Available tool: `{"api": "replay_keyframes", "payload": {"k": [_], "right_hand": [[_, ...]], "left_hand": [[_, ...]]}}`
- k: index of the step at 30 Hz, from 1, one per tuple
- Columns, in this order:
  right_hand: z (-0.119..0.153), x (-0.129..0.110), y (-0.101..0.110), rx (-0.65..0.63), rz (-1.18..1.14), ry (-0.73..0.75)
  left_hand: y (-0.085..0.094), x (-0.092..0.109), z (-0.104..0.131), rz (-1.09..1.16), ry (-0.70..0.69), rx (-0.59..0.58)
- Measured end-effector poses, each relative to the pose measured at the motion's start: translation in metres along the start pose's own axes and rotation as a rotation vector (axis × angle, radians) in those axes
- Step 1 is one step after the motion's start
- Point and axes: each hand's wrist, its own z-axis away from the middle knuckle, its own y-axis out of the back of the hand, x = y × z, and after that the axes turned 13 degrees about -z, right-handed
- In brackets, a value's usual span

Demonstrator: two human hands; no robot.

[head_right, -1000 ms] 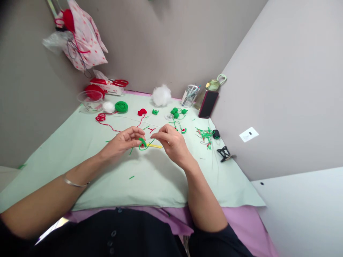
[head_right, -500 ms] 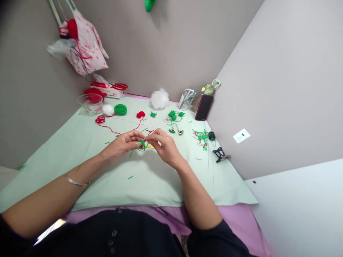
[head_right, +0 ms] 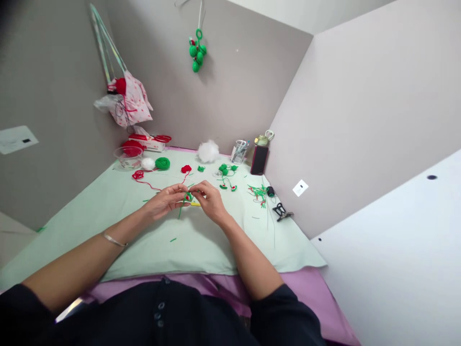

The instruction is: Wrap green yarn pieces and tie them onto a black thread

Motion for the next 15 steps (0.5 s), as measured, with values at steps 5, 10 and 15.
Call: {"api": "replay_keyframes", "payload": {"k": [5, 10, 15], "right_hand": [[0.002, -0.004, -0.002, 0.014, -0.079, -0.009], [0.006, -0.005, -0.003, -0.058, 0.078, 0.069], [0.007, 0.002, -0.003, -0.124, 0.188, 0.108]], "left_hand": [[-0.001, -0.001, 0.001, -0.03, -0.029, 0.007], [-0.002, -0.007, 0.0, -0.02, -0.018, 0.042], [0.0, -0.016, -0.003, 0.019, 0.031, 0.081]]}}
